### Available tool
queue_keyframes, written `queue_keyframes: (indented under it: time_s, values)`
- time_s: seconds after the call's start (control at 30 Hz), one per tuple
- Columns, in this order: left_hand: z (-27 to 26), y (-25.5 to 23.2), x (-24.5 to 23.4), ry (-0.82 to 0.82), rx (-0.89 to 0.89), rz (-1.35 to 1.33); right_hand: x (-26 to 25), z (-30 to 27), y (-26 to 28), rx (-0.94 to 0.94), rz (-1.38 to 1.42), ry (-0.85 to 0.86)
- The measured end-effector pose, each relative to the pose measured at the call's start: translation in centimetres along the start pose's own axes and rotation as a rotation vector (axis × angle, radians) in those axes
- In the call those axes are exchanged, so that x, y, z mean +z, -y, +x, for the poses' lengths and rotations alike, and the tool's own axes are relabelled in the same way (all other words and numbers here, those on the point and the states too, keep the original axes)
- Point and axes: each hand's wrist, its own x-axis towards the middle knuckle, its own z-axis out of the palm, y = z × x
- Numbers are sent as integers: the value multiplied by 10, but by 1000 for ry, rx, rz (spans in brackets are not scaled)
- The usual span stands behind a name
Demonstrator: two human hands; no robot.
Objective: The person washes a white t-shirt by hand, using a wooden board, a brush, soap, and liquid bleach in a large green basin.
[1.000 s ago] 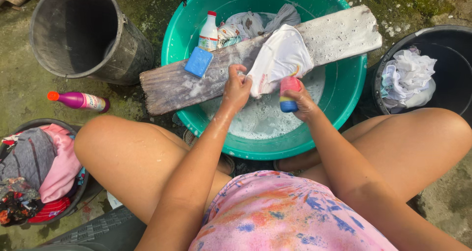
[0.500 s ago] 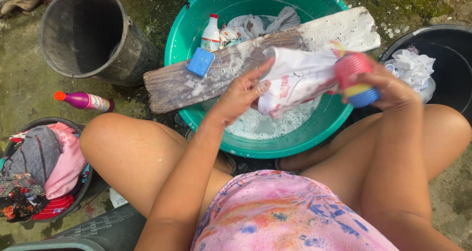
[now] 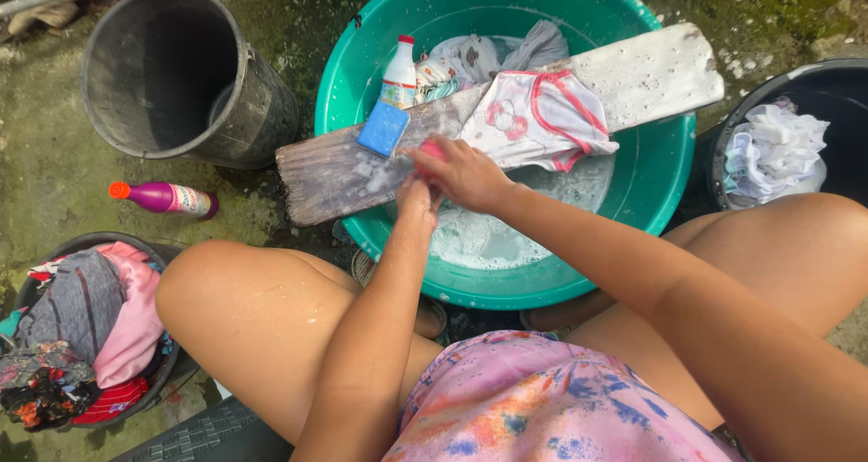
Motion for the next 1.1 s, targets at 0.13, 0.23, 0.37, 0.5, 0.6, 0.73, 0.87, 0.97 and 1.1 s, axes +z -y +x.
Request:
queue_keyframes:
  time_s: [0.13,0.23,0.37,0.5,0.6,0.73,0.87,0.97,1.1]
  values:
    - [6,-3,-15,131,13,152,-56,-30,-112,457,-366,-220]
    - [-6,0,-24,144,-35,187,-66,-19,-146,625,-571,-355]
    - [-7,-9,-15,189,-37,107,24,11,-44,260,-239,-170]
    - [-24,-15,-11,154,-57,136,-15,36,-98,378,-344,-68]
    - [-34,-20,-5,172,-70,137,-53,45,-153,691,-429,-267]
    - [-26,-16,-8,113,-56,141,35,31,-53,405,-536,-230]
    - [-7,-6,-23,143,-36,125,24,-26,-36,391,-227,-200]
    - [6,10,-29,142,64,177,-41,-67,-130,715,-469,-432]
    - [1,38,-10,280,171,241,-79,-107,-165,904,416,-381]
